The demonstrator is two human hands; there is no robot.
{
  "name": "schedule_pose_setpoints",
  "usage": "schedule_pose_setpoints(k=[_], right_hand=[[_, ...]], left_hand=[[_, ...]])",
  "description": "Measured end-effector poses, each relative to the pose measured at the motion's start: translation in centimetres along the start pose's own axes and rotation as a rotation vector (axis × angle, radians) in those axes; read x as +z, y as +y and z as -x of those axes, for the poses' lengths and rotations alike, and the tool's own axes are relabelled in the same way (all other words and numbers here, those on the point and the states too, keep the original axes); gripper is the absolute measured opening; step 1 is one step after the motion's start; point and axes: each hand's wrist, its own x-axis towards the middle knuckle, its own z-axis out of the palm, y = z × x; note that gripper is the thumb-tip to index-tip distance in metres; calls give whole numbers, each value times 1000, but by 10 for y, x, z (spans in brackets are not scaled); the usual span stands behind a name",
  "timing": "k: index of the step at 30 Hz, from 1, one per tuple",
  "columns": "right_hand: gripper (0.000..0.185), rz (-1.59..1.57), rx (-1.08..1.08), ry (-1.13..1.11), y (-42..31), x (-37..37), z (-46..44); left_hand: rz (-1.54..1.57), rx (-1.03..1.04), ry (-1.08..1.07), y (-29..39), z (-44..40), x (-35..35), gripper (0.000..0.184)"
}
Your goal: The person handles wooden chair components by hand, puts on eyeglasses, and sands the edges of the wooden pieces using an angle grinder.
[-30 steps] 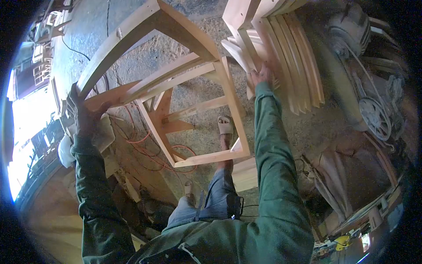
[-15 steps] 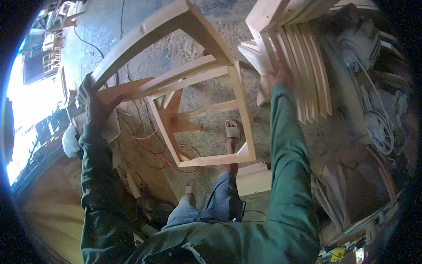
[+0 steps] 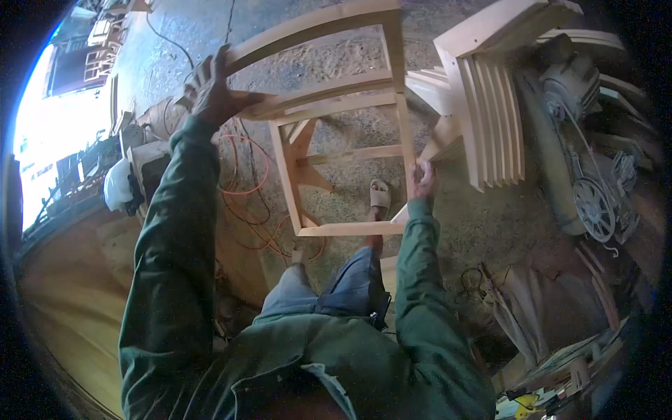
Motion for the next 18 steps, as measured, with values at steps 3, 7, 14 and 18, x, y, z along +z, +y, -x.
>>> schedule_pose_setpoints(k=[3, 7, 14, 18], right_hand=[[30, 10, 90, -31, -27, 7, 57], [22, 34, 97, -175, -31, 24, 114], [17, 279, -8, -128, -68, 68, 231], [16, 144, -29, 36, -156, 108, 297]], left_hand=[[-76, -22, -38, -3, 2, -5, 123], [-38, 39, -23, -17, 1, -3, 123], [337, 322, 2, -73, 30, -16, 101], [871, 204, -7, -151, 151, 16, 65]])
